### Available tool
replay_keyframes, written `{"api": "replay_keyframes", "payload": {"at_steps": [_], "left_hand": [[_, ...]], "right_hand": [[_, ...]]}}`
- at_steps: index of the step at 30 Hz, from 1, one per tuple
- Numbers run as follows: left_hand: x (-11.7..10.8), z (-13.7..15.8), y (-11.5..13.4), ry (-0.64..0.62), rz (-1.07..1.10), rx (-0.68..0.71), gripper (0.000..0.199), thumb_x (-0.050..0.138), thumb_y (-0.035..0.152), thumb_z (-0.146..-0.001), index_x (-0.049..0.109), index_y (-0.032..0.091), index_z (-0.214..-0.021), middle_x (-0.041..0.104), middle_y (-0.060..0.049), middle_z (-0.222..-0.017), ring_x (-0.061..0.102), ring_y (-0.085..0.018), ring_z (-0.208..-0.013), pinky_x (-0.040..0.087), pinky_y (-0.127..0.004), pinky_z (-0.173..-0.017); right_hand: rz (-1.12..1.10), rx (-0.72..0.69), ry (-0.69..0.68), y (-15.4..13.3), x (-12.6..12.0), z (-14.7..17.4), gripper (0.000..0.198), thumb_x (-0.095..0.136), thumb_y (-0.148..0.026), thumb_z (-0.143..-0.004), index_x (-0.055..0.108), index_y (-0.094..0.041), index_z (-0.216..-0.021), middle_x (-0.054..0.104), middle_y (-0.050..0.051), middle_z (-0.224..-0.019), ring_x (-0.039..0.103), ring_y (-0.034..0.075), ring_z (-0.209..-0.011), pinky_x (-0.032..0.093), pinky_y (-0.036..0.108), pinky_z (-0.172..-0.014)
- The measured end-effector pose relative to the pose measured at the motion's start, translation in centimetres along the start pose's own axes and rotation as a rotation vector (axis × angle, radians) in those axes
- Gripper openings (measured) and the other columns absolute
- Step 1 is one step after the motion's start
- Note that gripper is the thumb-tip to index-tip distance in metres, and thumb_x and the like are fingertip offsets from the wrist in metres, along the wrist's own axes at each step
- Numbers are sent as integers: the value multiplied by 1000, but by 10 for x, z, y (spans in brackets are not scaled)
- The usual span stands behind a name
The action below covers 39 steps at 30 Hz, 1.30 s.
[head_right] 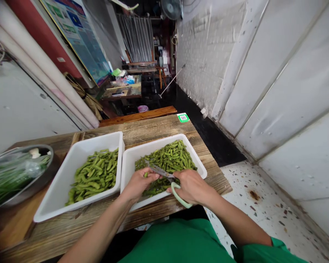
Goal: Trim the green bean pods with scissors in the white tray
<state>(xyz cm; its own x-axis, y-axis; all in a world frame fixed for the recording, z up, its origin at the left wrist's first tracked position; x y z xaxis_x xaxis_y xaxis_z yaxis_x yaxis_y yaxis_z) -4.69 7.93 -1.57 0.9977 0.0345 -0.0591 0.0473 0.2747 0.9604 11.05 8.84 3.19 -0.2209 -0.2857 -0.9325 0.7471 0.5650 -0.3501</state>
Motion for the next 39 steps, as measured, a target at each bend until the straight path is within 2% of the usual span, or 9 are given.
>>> {"api": "replay_keyframes", "payload": {"at_steps": [9, 12, 17, 22, 24, 29, 34, 39], "left_hand": [[0, -2, -8, -65, 15, -71, 24, 64, 32, -60, 55, 12, -70, 64, -5, -71, 37, -3, -41, 22, -17, -38], [-5, -5, -10, -56, 86, -91, 28, 66, 32, -59, 56, 11, -75, 59, -1, -65, 30, -1, -37, 18, -16, -36], [-15, -9, -9, 53, 521, -117, 25, 69, 22, -57, 51, 14, -73, 44, 7, -53, 35, 0, -38, 25, -14, -37], [-7, -6, -11, 88, 830, -226, 11, 61, 9, -66, 52, 12, -72, 52, 0, -61, 51, -5, -55, 36, -13, -43], [-1, -3, -12, 82, 895, -257, 8, 56, 7, -70, 53, 12, -74, 52, -1, -62, 52, -6, -56, 37, -14, -43], [10, 3, -10, 109, 998, -275, 7, 51, 7, -73, 52, 13, -77, 48, 2, -57, 49, -5, -49, 31, -13, -36], [22, 8, -6, 39, 1101, -276, 5, 50, 9, -75, 49, 14, -72, 46, 3, -58, 45, -3, -45, 31, -13, -37], [24, 9, -11, 32, 1094, -281, 8, 53, 9, -73, 46, 14, -72, 47, 3, -61, 44, -2, -45, 29, -12, -37]], "right_hand": [[-20, -55, -17, 5, 0, -1, 42, 41, -55, -74, 61, -18, -78, 62, 5, -65, 57, 17, -61, 30, 22, -52], [-49, -36, -25, 10, 2, -2, 41, 43, -55, -73, 61, -18, -81, 63, 5, -69, 57, 17, -65, 33, 22, -55], [-47, 18, 61, 14, 0, 0, 50, 48, -54, -70, 54, -17, -103, 61, 8, -84, 56, 19, -73, 37, 25, -63], [-49, 1, 122, 7, -1, 4, 55, 48, -54, -70, 48, -17, -111, 57, 9, -87, 54, 19, -74, 39, 27, -65], [-49, -3, 150, 4, -1, 3, 56, 48, -54, -70, 48, -16, -111, 56, 9, -87, 54, 19, -77, 39, 28, -67], [-68, -18, 203, -3, -2, 1, 56, 50, -54, -69, 48, -15, -110, 56, 9, -87, 53, 19, -79, 39, 29, -69], [-104, -25, 255, -6, -1, 1, 49, 50, -52, -70, 50, -16, -104, 56, 7, -81, 53, 17, -71, 39, 26, -63], [-81, -45, 218, -5, 0, 4, 42, 48, -47, -73, 54, -16, -99, 58, 6, -76, 53, 16, -66, 38, 25, -60]]}}
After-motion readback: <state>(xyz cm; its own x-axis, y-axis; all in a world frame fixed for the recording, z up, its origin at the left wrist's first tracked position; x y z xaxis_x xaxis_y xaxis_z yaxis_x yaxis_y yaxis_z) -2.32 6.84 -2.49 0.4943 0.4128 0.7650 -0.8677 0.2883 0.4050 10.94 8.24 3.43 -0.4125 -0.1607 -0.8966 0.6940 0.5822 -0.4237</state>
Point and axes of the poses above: each hand's wrist, its own z-axis away from the middle knuckle, its own x-axis out of the palm, y = z × x, the point moved 6 cm from there along -z, towards the middle knuckle
